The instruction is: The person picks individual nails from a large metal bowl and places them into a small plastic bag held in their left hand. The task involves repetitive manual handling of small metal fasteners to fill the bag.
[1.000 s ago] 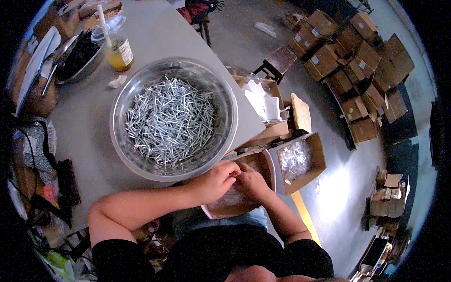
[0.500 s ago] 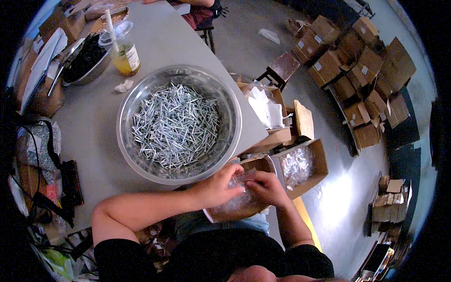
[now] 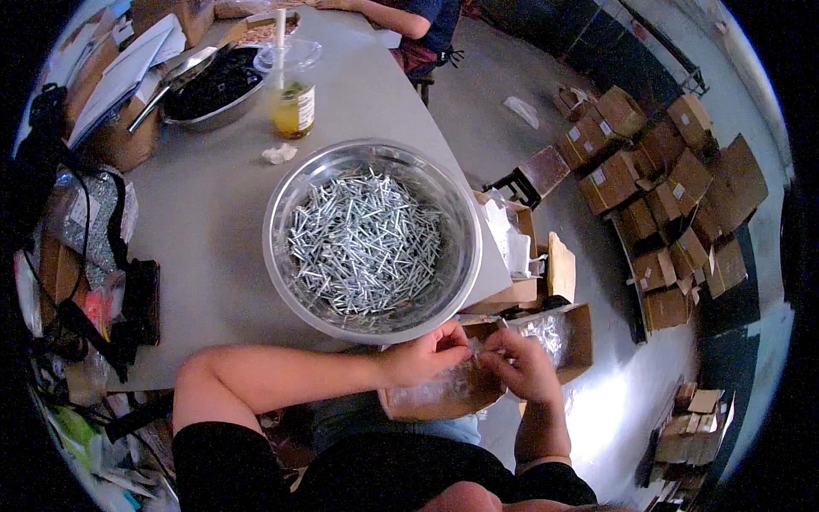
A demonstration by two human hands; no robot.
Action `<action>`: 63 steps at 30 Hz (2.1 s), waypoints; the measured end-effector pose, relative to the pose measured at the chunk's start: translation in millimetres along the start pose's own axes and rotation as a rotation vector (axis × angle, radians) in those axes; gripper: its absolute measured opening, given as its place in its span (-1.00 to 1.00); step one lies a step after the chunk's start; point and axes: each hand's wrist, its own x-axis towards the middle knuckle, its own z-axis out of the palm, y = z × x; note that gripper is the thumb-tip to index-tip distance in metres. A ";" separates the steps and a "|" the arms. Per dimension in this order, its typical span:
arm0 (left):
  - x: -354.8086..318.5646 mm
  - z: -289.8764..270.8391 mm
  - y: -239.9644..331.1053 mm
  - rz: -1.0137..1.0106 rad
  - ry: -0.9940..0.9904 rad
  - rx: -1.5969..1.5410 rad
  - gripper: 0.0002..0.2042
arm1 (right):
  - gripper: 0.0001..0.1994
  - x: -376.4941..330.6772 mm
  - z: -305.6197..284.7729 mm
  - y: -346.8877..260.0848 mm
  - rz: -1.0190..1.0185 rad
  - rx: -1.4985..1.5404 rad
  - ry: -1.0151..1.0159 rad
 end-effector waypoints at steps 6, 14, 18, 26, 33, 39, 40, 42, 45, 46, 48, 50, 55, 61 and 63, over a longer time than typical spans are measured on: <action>-0.8 1.7 -5.4 0.059 0.067 0.025 -0.90 | -0.90 15.3 -31.3 -16.1 -0.081 -0.158 -0.118; 9.9 5.6 -19.7 0.080 -0.043 0.337 -0.83 | -0.67 90.8 -7.2 -90.6 -0.521 -0.323 -0.148; 11.3 2.3 -34.5 0.202 -0.007 0.408 -0.81 | -0.45 139.0 39.3 -123.3 -0.826 -0.434 -0.230; 10.0 5.2 -8.4 0.014 -0.106 0.395 -0.76 | -0.72 151.7 41.8 -108.3 -0.771 -0.468 -0.326; 23.6 6.9 -45.8 0.330 -0.047 0.275 -0.79 | -0.93 146.6 29.5 -96.6 -0.687 -0.381 -0.044; 9.8 3.3 -13.3 0.203 -0.088 0.403 -0.79 | -0.90 132.1 11.4 -85.2 -0.579 -0.282 0.005; 8.3 4.4 -12.3 0.205 -0.069 0.387 -0.78 | -0.90 128.3 9.2 -85.7 -0.516 -0.257 0.011; 7.2 4.6 -13.2 0.181 -0.051 0.363 -0.74 | -0.89 120.0 4.1 -87.1 -0.387 -0.208 0.028; 6.9 2.1 -12.0 0.101 -0.053 0.341 -0.72 | -0.89 112.5 -2.2 -79.2 -0.363 -0.162 0.068; 5.5 2.3 -7.1 0.076 -0.050 0.288 -0.72 | -0.89 107.6 -4.8 -73.2 -0.350 -0.129 0.083; 2.0 3.7 5.7 0.026 -0.043 0.183 -0.72 | -0.90 92.4 -10.7 -59.4 -0.325 -0.064 0.113; 5.2 3.8 3.4 0.236 -0.013 0.268 -0.74 | -0.89 76.0 -17.6 -49.5 -0.327 -0.032 0.106; 7.6 5.2 -5.9 0.288 -0.039 0.224 -0.78 | -0.86 34.7 -12.7 -15.3 -0.298 0.036 0.129; 0.0 -0.4 3.6 0.130 -0.119 0.238 -0.85 | -0.87 1.1 -9.3 -3.3 -0.232 0.035 0.098; 0.4 -0.6 3.7 0.109 -0.101 0.219 -0.85 | -0.87 -5.1 -7.4 3.9 -0.251 0.068 0.114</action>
